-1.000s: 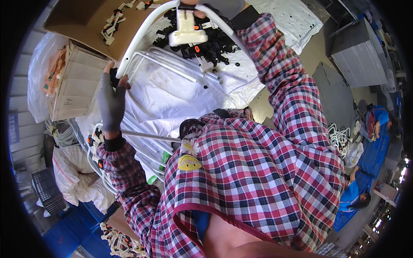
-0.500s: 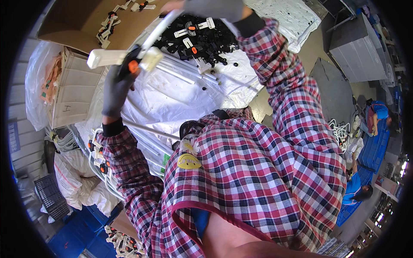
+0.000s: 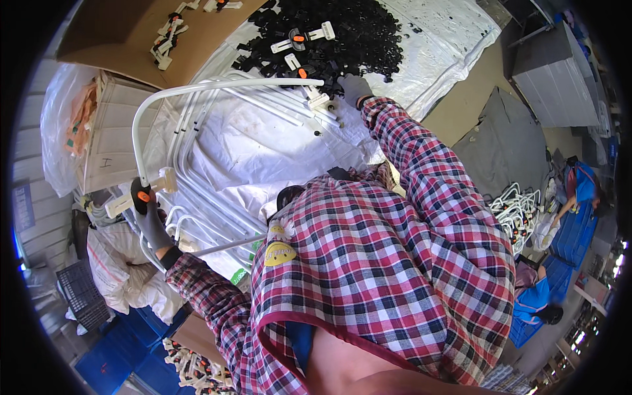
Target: The person assembles white plastic hangers by inserting small black and orange components into the hanger frames. They repeatedly pick up hangers, attach the parts, and place the completed units aside.
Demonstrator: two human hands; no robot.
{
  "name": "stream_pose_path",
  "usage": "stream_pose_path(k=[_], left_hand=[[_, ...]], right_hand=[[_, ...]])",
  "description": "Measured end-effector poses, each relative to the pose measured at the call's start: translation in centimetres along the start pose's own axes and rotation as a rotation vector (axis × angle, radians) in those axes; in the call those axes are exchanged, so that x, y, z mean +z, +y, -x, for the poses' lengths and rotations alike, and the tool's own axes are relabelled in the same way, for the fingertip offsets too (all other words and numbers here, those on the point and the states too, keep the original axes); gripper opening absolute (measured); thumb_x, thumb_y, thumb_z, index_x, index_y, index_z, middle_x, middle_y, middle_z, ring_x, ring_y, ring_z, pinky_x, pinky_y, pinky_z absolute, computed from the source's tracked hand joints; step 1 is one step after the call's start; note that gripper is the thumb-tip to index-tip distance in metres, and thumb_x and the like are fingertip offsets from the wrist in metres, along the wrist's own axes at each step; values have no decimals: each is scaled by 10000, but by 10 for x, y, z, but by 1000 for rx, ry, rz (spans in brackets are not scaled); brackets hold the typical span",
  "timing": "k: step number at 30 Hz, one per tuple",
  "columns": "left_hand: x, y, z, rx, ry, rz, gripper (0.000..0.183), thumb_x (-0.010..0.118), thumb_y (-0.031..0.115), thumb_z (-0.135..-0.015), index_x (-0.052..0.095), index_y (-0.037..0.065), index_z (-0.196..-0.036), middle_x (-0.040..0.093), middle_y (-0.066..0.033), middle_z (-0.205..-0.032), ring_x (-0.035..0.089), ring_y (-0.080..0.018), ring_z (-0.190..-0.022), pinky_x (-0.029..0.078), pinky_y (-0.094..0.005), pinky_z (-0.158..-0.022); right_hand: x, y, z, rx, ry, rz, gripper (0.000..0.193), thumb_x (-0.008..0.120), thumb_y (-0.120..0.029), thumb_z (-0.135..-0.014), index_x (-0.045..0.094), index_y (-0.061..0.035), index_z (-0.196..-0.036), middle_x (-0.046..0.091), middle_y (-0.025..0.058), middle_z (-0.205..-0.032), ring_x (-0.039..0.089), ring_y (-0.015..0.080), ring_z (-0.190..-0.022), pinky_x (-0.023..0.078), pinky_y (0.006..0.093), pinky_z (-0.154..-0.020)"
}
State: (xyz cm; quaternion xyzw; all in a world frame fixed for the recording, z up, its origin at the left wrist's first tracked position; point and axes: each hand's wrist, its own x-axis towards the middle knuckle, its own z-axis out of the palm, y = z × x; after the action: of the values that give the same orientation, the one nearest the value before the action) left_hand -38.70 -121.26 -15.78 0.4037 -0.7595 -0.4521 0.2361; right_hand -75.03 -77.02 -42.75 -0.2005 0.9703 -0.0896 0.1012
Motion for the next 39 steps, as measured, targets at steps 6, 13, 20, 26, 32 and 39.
stream_pose_path(k=[6, 13, 20, 26, 32, 39], left_hand=[[-9, -10, 14, 78, 67, 53, 399, 704, 329, -913, 621, 55, -1190, 480, 73, -729, 369, -25, -534, 272, -201, -478], [11, 11, -2, 133, -5, 24, 347, 754, 329, -874, 643, 38, -1026, 531, 38, -665, 469, -40, -502, 336, -202, -462], [27, 14, -19, 123, -32, 48, 334, 739, 308, -881, 635, 35, -1044, 508, 50, -671, 444, -35, -496, 323, -198, -455], [28, 14, -18, 143, -47, 64, 403, 716, 281, -894, 613, 55, -1212, 446, 81, -679, 374, -13, -493, 278, -193, -442], [23, 31, 4, 198, -86, 112, 347, 682, 205, -922, 616, 23, -1211, 559, 34, -780, 417, -37, -525, 332, -196, -477], [9, 18, 16, 118, -44, 174, 410, 632, 211, -948, 552, 88, -1331, 477, 72, -802, 342, -31, -571, 277, -204, -513]], right_hand=[[-2, 24, 6, 22, 142, -585, 283, 698, -131, -777, 648, -82, -1051, 700, 107, -942, 685, 248, -885, 542, 349, -766], [-13, 14, 27, 109, -67, -1736, 402, 541, -25, -893, 539, -115, -1285, 660, 90, -930, 641, 130, -737, 507, 266, -555], [-28, 20, 38, 20, -378, -2411, 361, 468, -59, -944, 540, 42, -1283, 654, 162, -1039, 638, 164, -704, 601, 227, -648], [-33, 17, 39, 11, -604, -2201, 494, 384, -234, -1003, 452, 85, -1374, 674, 216, -1148, 700, 180, -763, 600, 261, -682], [-48, -3, 36, -106, -525, -2094, 497, 281, -264, -1055, 409, 64, -1405, 641, 249, -1221, 708, 209, -886, 593, 294, -797], [-95, 1, 78, -512, -543, -1975, 568, 498, -243, -995, 327, 6, -1476, 581, 269, -1301, 661, 251, -1096, 484, 346, -1022]])
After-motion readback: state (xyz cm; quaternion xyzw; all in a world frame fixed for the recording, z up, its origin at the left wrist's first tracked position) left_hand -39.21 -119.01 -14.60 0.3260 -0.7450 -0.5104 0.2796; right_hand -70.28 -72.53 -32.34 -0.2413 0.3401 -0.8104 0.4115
